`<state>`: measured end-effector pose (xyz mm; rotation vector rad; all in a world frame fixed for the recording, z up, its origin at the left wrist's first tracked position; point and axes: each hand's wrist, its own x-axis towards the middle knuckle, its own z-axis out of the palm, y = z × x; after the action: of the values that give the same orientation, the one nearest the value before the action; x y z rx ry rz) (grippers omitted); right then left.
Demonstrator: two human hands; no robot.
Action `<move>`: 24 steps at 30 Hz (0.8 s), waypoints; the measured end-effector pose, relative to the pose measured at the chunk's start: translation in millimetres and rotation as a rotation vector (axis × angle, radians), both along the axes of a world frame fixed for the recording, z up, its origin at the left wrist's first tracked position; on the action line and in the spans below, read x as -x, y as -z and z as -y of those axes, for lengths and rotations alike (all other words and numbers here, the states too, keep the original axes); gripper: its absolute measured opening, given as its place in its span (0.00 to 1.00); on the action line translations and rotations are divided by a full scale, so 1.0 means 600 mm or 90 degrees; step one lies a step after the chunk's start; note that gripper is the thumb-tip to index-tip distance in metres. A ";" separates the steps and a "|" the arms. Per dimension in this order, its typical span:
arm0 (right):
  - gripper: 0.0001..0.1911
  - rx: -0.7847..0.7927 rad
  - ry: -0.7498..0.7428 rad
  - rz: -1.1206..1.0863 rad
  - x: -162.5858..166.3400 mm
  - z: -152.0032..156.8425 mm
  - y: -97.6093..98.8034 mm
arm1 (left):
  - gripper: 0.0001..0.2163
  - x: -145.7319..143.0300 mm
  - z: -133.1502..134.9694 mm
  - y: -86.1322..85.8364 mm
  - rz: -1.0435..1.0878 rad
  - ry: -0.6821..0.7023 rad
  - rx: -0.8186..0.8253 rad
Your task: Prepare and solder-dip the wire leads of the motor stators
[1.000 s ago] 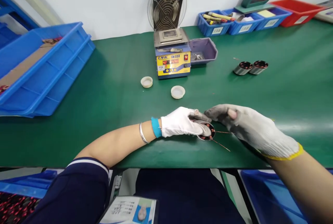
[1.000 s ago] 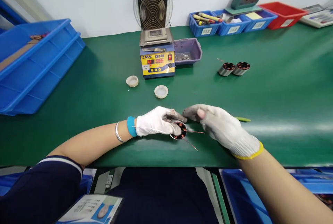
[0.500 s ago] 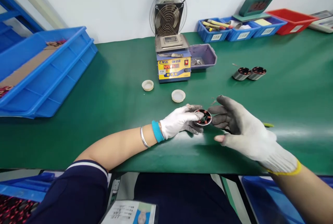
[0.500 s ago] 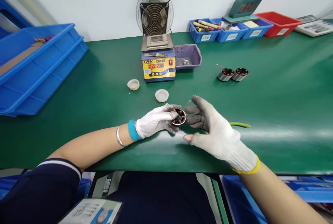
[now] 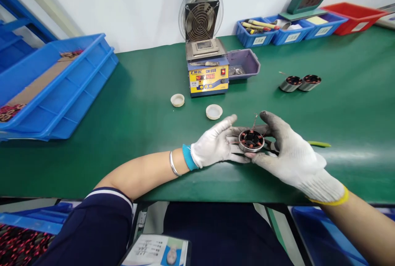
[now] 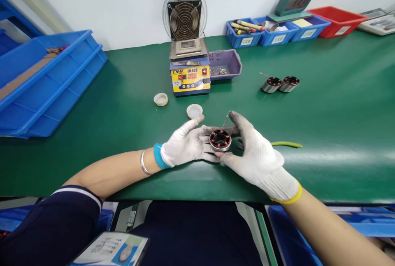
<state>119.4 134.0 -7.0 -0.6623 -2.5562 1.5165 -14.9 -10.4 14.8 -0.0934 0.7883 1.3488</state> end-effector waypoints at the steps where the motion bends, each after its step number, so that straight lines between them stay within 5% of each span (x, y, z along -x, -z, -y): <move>1: 0.50 0.022 -0.026 -0.007 0.000 -0.003 -0.005 | 0.25 0.006 0.000 0.001 -0.008 0.031 0.000; 5: 0.48 0.077 -0.113 -0.034 -0.005 -0.007 -0.015 | 0.25 0.013 0.001 0.007 -0.144 0.139 -0.023; 8: 0.45 0.038 -0.068 -0.058 -0.009 -0.003 -0.006 | 0.18 0.002 -0.001 0.005 -0.183 0.066 -0.004; 11: 0.38 -0.177 0.022 -0.160 -0.007 -0.001 -0.003 | 0.08 -0.011 -0.007 -0.005 -0.199 -0.105 0.064; 15: 0.21 -0.482 -0.170 -0.425 0.005 -0.013 -0.019 | 0.03 -0.019 -0.013 -0.015 -0.206 -0.256 0.106; 18: 0.16 -0.541 -0.224 -0.459 0.010 -0.016 -0.033 | 0.06 -0.022 -0.010 -0.018 -0.187 -0.257 0.085; 24: 0.11 -0.536 -0.122 -0.441 0.001 0.012 -0.043 | 0.22 -0.042 0.003 -0.022 -0.221 -0.231 0.061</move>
<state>118.7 127.1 18.9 0.1926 -2.3631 0.4222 10.2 -12.4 28.2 -0.0804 1.1699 1.6965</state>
